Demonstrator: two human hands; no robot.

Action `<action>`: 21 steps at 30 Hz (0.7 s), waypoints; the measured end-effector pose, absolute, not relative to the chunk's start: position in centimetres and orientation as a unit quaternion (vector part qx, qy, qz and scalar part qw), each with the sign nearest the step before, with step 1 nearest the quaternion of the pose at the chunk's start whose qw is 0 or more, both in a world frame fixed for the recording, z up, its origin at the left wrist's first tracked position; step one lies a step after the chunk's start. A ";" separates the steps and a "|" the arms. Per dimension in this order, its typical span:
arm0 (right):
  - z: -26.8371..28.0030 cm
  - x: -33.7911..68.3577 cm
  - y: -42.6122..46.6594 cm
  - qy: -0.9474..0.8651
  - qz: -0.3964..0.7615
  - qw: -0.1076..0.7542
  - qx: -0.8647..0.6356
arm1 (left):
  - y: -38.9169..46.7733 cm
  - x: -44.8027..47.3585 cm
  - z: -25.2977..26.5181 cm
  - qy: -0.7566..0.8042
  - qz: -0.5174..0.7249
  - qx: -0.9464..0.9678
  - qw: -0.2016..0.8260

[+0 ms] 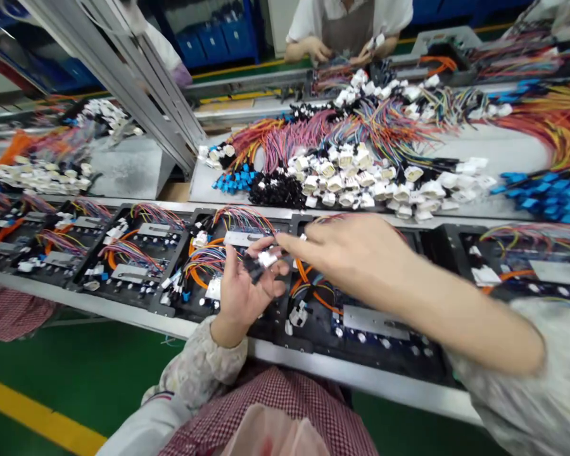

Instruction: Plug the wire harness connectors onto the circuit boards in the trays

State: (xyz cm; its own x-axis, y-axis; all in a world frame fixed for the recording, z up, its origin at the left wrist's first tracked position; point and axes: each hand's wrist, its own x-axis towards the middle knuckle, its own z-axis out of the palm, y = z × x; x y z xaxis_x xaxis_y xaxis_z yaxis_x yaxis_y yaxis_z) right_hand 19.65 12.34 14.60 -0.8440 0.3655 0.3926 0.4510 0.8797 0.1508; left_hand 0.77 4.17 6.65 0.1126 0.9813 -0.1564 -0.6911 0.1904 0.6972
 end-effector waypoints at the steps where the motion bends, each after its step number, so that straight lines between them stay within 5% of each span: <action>1: 13.6 21.0 10.0 -0.950 -0.087 0.168 -0.247 | 4.3 1.3 7.0 0.313 0.588 0.235 0.708; 8: 8.0 25.0 -0.2 -0.832 0.155 0.285 -0.450 | 2.2 6.3 4.9 0.382 0.554 0.468 0.573; 12: 7.4 25.1 -2.4 -0.659 0.317 0.372 -0.571 | 1.8 6.4 4.8 0.294 0.501 0.476 0.660; 16: 6.9 25.1 -2.2 -0.585 0.524 0.331 -0.523 | 2.7 6.3 5.3 0.260 0.312 0.577 0.709; 21: 5.2 26.3 -1.1 -0.548 0.529 0.287 -0.581 | 3.5 6.1 5.1 0.380 0.339 0.454 0.731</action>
State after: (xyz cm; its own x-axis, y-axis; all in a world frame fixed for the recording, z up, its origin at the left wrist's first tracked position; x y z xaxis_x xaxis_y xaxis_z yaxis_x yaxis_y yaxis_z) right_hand 26.34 -1.07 5.21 -0.1597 0.9400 -0.3016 0.3333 -0.2362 -0.9128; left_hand 6.07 3.55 5.05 0.4804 0.8411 -0.2484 -0.1512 0.3584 0.9212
